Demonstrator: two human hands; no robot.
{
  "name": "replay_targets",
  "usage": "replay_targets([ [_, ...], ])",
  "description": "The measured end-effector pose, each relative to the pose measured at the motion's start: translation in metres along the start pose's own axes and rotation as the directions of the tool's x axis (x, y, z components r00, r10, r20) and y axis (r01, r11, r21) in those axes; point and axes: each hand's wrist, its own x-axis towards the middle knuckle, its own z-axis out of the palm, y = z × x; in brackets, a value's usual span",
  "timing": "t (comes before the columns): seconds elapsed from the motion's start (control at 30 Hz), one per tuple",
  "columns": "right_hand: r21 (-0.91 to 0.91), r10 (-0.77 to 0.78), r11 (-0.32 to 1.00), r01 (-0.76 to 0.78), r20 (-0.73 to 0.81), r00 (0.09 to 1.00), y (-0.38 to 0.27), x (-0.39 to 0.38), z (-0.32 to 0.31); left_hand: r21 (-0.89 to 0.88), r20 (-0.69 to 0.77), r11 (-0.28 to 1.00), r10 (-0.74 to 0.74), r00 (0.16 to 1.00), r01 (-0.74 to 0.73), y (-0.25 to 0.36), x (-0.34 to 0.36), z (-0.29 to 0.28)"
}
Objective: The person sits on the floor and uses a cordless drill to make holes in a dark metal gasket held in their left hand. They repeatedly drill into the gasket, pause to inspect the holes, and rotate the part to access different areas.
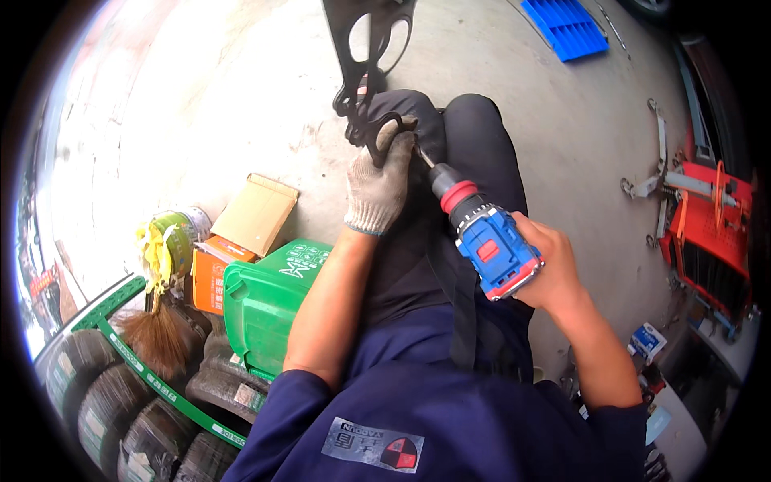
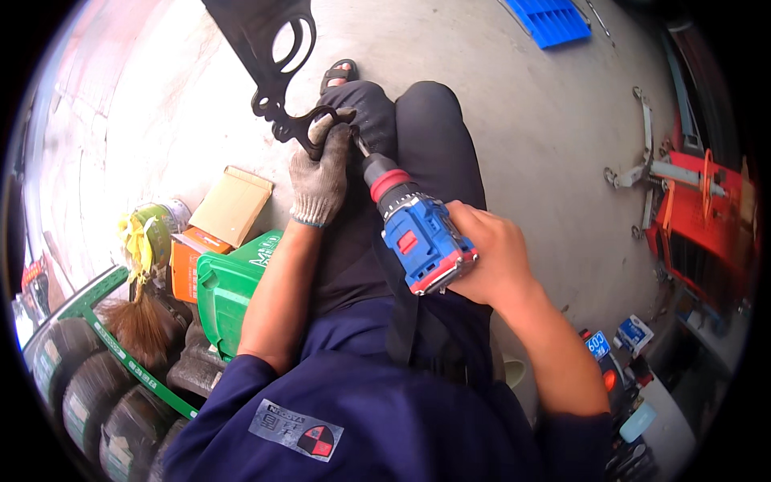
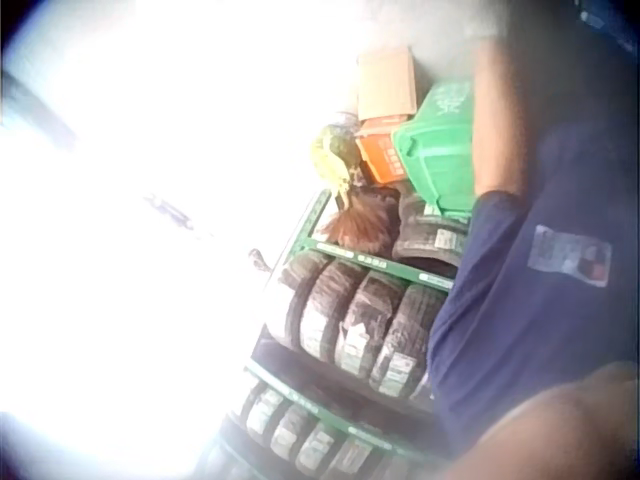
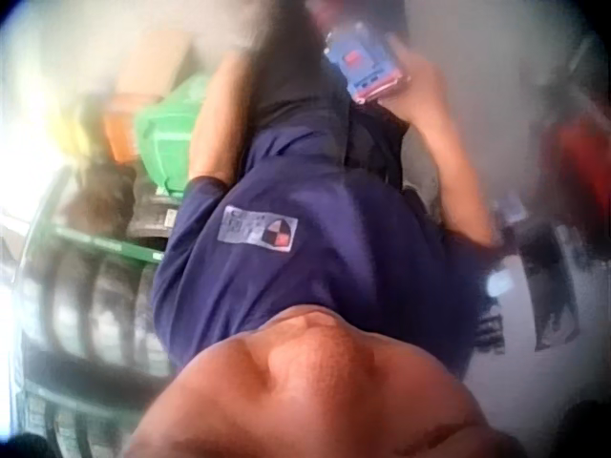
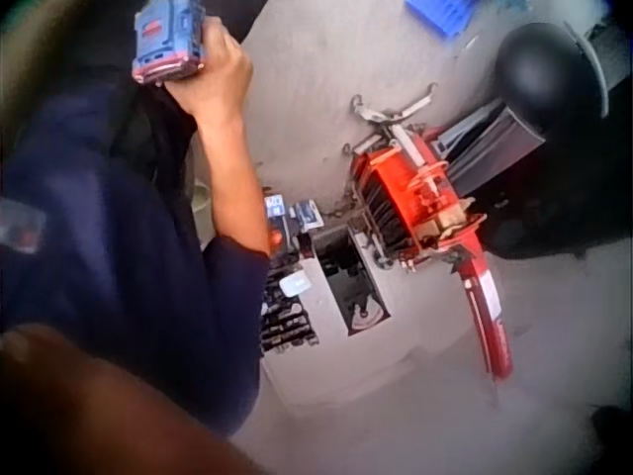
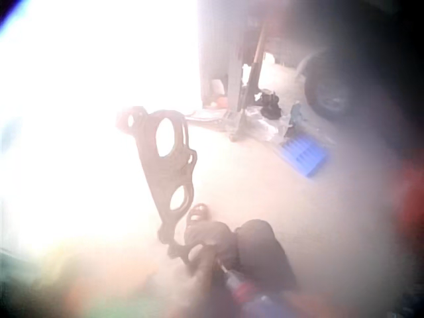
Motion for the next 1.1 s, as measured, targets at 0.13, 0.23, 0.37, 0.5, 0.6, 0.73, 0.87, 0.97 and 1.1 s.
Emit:
replay_targets([
  [0.13,-0.001,0.025,1.0,-0.025,-0.013,1.0,0.004,-0.015,-0.004,0.038,0.018,0.999,0.032,0.999,-0.033,-0.003,-0.006,0.005],
  [0.23,0.018,0.051,0.999,-0.051,0.006,0.999,0.003,-0.025,-0.005,0.074,0.007,0.996,0.047,0.999,-0.048,-0.007,-0.008,0.004],
  [0.37,-0.004,0.048,0.999,-0.049,-0.015,0.999,0.004,-0.018,-0.003,0.038,0.059,0.993,0.113,0.992,-0.116,-0.005,-0.011,0.011],
  [0.5,-0.053,0.127,0.991,-0.124,0.053,0.991,-0.002,-0.023,-0.002,0.055,0.042,0.993,0.099,0.994,-0.101,-0.003,-0.015,0.009],
  [0.6,0.003,0.087,0.996,-0.087,-0.029,0.996,0.0,-0.033,-0.004,0.075,0.06,0.987,0.135,0.989,-0.139,0.0,-0.016,0.013],
  [0.73,-0.055,0.146,0.988,-0.145,0.01,0.989,-0.01,-0.032,-0.008,0.041,0.02,0.994,0.096,0.995,-0.097,-0.002,-0.018,0.014],
  [0.87,-0.095,0.113,0.989,-0.113,-0.009,0.994,-0.019,-0.021,-0.005,0.071,0.022,0.989,0.126,0.992,-0.128,0.003,-0.019,0.013],
  [0.97,-0.095,0.045,0.994,-0.048,-0.035,0.998,-0.017,-0.028,-0.005,0.108,0.009,0.985,0.134,0.991,-0.135,0.0,-0.019,0.013],
  [1.1,-0.055,0.03,0.998,-0.032,-0.05,0.998,-0.019,-0.039,-0.008,0.024,-0.025,0.994,0.109,0.994,-0.108,0.0,-0.02,0.011],
])
